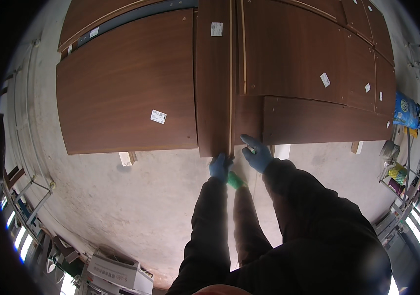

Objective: The person wipes a large brown wooden panel with a cloth, then moves it to a stack. They repeat the wiping on a smaller panel, apply a brown filler from a tube to a groove, and stack the finished pieces.

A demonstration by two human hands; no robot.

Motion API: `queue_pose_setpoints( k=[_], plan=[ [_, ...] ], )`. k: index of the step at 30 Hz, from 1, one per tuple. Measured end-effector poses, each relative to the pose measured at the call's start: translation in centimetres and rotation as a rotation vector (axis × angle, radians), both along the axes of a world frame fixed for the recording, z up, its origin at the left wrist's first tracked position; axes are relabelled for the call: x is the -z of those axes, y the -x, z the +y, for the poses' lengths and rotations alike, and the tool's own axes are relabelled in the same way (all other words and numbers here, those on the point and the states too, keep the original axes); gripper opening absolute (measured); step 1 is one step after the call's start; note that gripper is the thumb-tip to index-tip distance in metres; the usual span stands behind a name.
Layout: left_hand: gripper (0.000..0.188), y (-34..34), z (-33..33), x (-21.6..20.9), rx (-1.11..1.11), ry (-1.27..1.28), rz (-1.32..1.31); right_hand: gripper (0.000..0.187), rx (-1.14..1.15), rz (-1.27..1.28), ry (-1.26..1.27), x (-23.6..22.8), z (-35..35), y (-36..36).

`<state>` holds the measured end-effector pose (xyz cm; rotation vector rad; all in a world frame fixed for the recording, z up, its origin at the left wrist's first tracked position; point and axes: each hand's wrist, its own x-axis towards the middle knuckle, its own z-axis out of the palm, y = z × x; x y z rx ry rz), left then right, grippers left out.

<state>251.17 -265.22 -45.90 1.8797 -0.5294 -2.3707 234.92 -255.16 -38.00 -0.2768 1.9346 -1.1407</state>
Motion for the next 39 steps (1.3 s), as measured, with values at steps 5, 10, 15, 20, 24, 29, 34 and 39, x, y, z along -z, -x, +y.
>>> queue_pose_setpoints(
  k=[5,10,15,20,24,29,34,39],
  plan=[
    [0.034,0.4,-0.4,-0.4,-0.049,-0.107,-0.026,0.044,0.017,-0.073,-0.064,0.2,0.7,-0.2],
    [0.035,0.6,-0.6,-0.5,-0.095,-0.081,0.002,0.042,0.006,-0.201,-0.132,-0.5,1.1,-0.2],
    [0.034,0.5,-0.5,0.0,-0.063,-0.061,0.014,0.044,0.051,-0.319,-0.192,-0.7,1.9,-0.8],
    [0.043,0.6,-1.5,0.1,-0.283,0.091,-0.008,0.044,0.02,-0.187,-0.109,1.4,3.2,-1.6],
    [0.047,0.2,-3.4,-0.5,-0.327,-0.026,0.002,0.043,0.011,-0.088,-0.223,2.8,4.0,-1.8],
    [0.029,-1.4,-2.7,-1.7,0.079,0.381,0.052,0.047,0.047,-0.119,-0.442,1.9,3.2,-0.9],
    [0.035,-2.2,-1.6,-7.3,0.225,0.448,0.279,0.07,0.436,-0.423,-0.239,-1.3,-1.6,1.2],
    [0.03,0.5,-2.2,-17.4,0.002,0.086,0.201,0.061,0.522,-0.343,-0.285,-5.3,-5.8,4.3]
  ],
)
